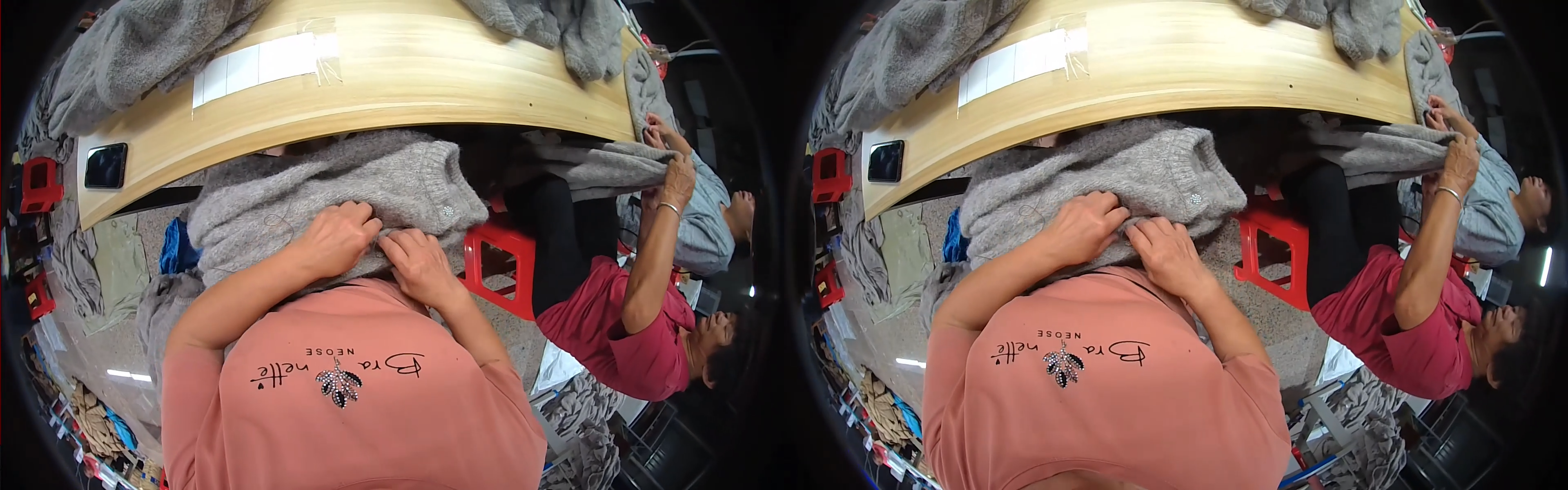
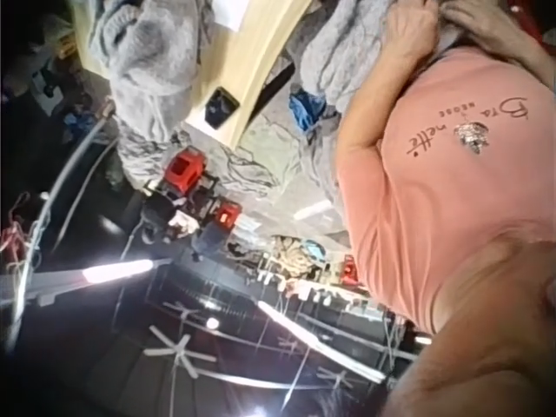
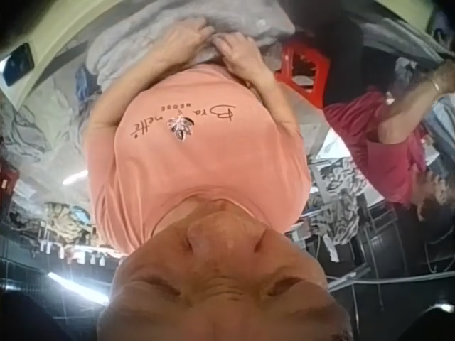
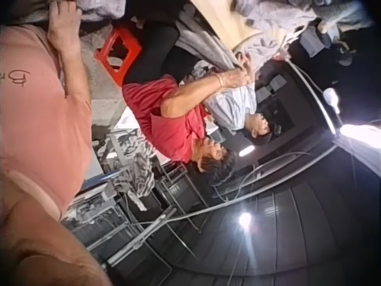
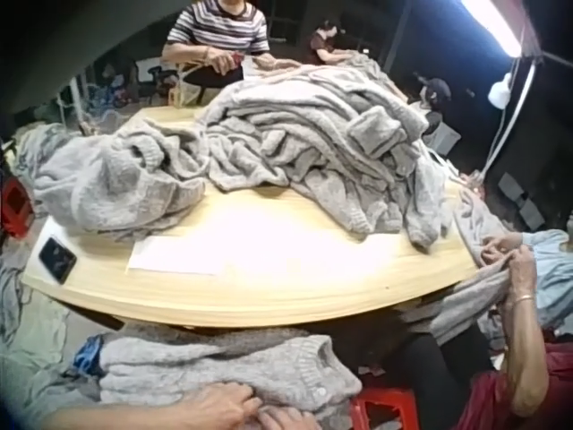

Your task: Inspecting grey fuzzy garments for defects and pulling loose threads by hand.

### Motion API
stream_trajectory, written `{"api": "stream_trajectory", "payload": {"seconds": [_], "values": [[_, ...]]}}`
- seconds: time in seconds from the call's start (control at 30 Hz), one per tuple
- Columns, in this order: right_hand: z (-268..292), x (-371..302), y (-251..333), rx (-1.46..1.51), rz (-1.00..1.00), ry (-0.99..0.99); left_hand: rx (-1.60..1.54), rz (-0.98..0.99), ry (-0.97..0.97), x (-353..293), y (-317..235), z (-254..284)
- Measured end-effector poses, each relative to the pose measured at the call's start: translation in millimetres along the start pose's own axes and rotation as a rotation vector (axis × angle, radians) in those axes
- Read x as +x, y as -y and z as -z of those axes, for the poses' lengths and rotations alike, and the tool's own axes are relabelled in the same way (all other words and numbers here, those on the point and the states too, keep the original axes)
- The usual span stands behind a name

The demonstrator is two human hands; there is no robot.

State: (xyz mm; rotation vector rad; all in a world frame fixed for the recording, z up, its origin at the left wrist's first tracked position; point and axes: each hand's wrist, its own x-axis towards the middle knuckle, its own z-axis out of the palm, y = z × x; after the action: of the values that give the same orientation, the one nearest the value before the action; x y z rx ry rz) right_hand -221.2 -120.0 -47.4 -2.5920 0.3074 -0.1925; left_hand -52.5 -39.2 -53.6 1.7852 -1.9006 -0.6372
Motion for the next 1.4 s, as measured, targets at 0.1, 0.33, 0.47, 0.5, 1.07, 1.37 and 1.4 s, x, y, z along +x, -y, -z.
{"api": "stream_trajectory", "payload": {"seconds": [0.1,0.33,0.47,0.5,1.07,1.37,1.4], "values": [[-17,1,-2,-0.076,0.018,-0.135,0.130,-0.043,-0.051,-1,12,-9],[-26,15,-5,-0.027,0.046,-0.242,-0.783,0.427,-0.065,3,24,2],[-30,19,-12,0.050,0.030,-0.282,-1.167,0.560,-0.006,0,29,7],[-29,20,-11,0.059,0.027,-0.268,-1.170,0.561,-0.005,0,28,9],[-33,20,-22,0.205,-0.073,-0.237,-1.420,0.777,0.082,-8,33,-15],[-1,37,12,0.097,0.295,-0.402,-1.383,0.648,0.049,-5,23,-1],[-3,39,10,0.072,0.293,-0.433,-1.380,0.647,0.045,-6,24,-2]]}}
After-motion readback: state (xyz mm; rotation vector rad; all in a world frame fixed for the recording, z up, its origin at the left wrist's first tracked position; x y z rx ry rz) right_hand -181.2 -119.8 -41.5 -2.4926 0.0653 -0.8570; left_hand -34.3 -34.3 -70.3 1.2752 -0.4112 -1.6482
